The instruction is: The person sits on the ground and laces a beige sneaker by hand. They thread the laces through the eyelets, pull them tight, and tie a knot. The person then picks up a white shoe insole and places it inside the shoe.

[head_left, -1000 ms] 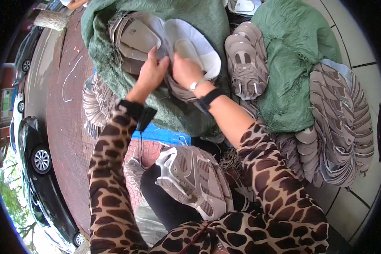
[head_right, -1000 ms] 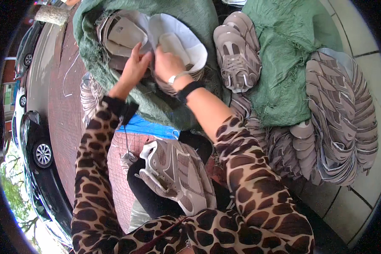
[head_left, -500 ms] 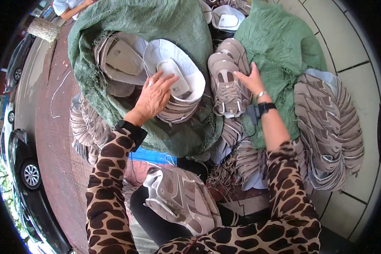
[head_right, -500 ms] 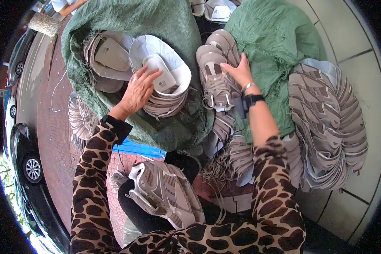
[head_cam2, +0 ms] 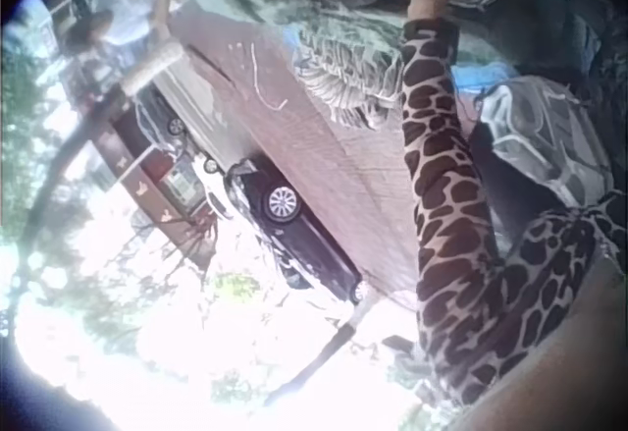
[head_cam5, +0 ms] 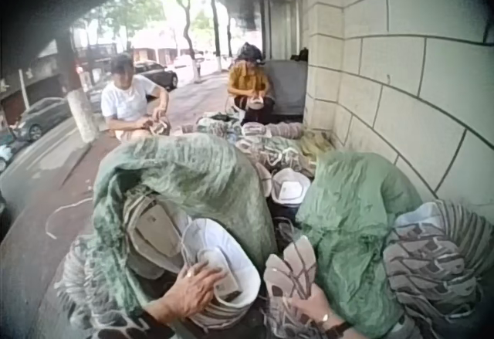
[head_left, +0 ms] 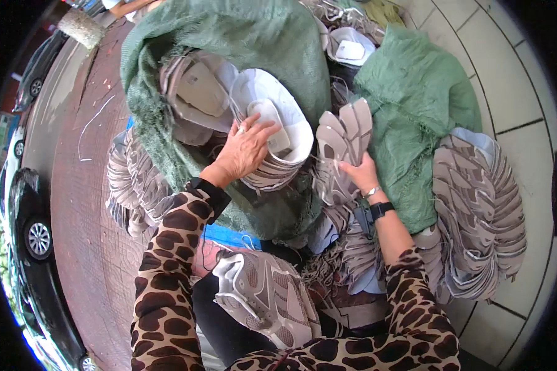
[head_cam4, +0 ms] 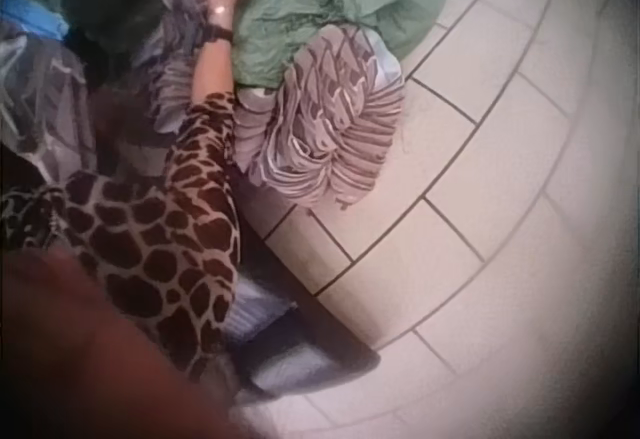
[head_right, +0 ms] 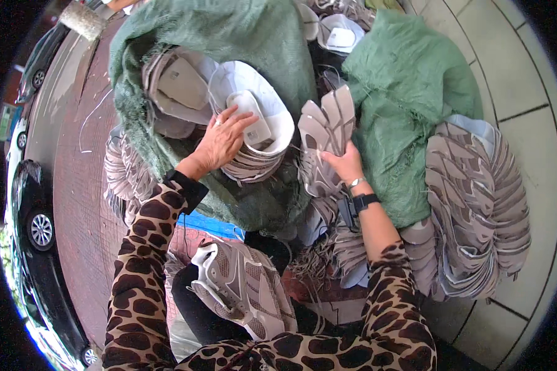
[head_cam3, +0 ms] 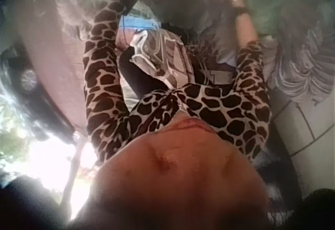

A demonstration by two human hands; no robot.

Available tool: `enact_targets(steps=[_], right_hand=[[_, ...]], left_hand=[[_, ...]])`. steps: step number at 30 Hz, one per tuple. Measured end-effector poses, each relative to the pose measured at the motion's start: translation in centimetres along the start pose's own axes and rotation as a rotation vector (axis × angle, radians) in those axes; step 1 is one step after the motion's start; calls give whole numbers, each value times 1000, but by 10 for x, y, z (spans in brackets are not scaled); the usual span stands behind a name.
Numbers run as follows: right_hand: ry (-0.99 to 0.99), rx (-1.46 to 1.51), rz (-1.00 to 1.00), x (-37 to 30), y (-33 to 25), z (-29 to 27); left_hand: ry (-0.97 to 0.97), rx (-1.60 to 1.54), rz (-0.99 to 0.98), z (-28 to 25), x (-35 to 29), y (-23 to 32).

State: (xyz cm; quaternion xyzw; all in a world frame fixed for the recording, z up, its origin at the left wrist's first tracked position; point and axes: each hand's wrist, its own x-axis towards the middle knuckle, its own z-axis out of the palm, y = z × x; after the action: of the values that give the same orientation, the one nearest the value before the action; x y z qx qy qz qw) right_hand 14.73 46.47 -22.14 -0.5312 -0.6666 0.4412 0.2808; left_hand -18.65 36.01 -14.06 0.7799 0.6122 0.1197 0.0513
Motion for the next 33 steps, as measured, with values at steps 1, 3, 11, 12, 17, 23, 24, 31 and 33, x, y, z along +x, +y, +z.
enact_targets(steps=[1, 3, 11, 12, 17, 23, 24, 31, 33], right_hand=[[23, -63, 2, -1, -13, -5], [182, 33, -60, -2, -48, -32], [845, -204, -600, 9, -259, -33], [763, -258, -605, 16, -268, -11], [210, -495, -442, 35, -207, 153], [5, -454, -704, 34, -224, 171], [-44, -336, -984, 31, -221, 160], [215, 225, -419, -50, -157, 44], [-28, 785, 417, -71, -95, 76]], left_hand=[[9, -42, 18, 0, -2, -2], [29, -57, 25, -1, -5, -5], [178, -267, -49, 0, -16, -2], [220, -360, -54, -2, -17, -3], [647, -644, -403, -27, -37, 22], [694, -494, -36, -98, -4, 41], [586, -594, -34, -99, 8, 37], [-65, 77, -49, -74, 19, 9], [-9, 162, 46, -67, 18, 11]])
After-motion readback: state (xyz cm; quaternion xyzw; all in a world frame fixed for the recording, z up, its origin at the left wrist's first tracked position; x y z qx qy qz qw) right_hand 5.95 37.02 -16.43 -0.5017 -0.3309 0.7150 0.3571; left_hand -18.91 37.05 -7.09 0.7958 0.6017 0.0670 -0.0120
